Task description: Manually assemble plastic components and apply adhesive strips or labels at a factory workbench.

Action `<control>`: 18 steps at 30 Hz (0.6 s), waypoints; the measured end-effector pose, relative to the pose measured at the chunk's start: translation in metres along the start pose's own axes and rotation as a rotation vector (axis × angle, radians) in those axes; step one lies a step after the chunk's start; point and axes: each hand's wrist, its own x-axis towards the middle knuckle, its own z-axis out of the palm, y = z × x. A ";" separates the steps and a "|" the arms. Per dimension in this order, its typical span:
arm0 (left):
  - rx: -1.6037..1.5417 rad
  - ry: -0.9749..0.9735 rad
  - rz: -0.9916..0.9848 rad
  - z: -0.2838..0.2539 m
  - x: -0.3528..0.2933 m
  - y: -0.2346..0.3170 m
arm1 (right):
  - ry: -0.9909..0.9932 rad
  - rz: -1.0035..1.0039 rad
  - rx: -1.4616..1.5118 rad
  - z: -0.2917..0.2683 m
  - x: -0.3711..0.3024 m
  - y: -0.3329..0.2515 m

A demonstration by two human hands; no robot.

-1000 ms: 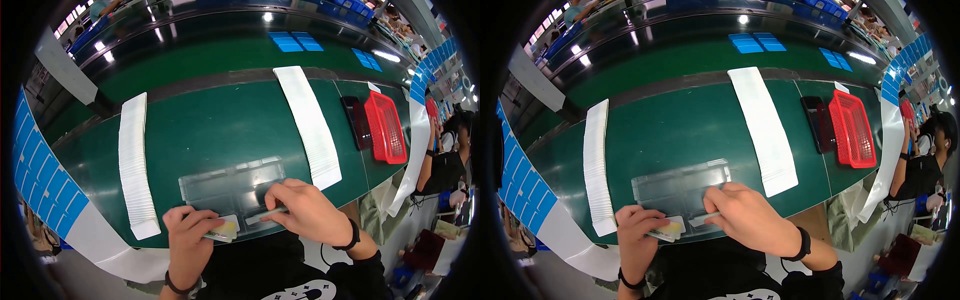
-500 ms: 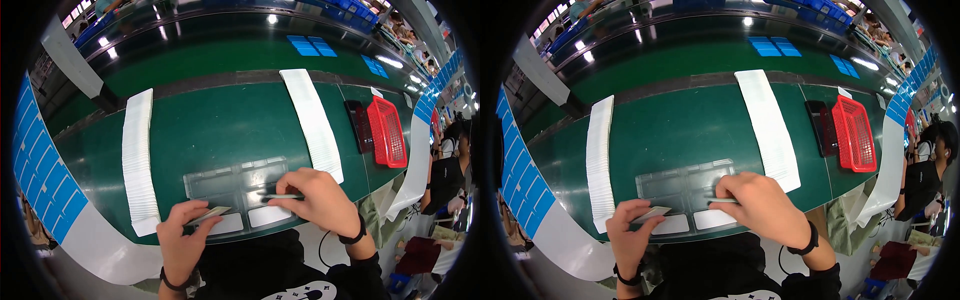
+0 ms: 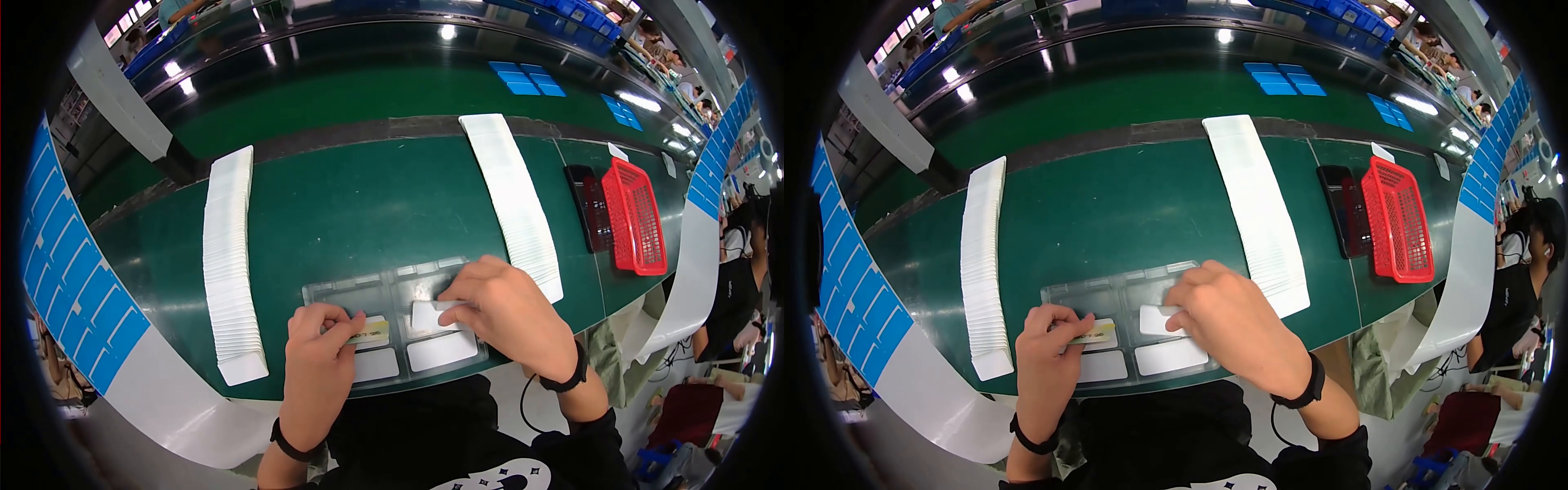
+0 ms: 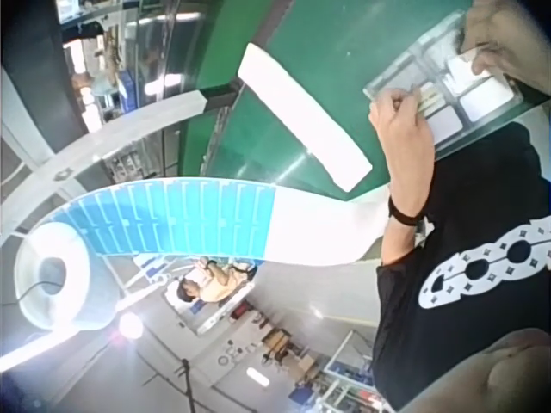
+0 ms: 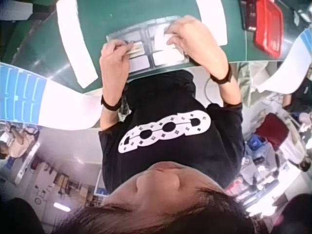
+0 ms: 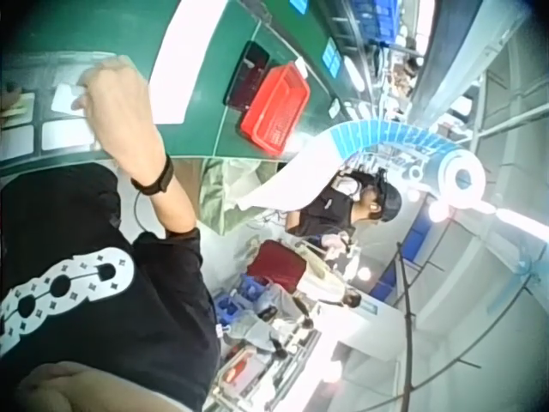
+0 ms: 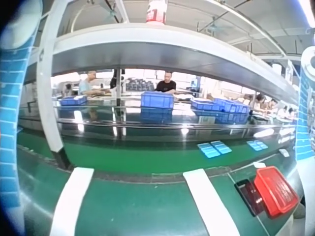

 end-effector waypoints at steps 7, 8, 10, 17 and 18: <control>-0.052 -0.010 0.036 0.004 0.001 0.006 | 0.011 -0.091 0.013 0.009 0.002 0.001; -0.054 -0.033 0.052 0.001 0.002 0.008 | 0.014 -0.093 0.011 0.007 0.002 0.002; -0.044 -0.121 0.035 -0.018 0.010 0.013 | 0.031 -0.190 0.101 0.006 0.006 0.009; 0.346 -0.288 0.138 -0.035 0.042 0.004 | -0.060 -0.192 0.062 -0.019 0.017 0.004; 0.445 -0.237 0.206 -0.029 0.042 -0.001 | -0.077 -0.186 0.040 -0.014 0.021 0.008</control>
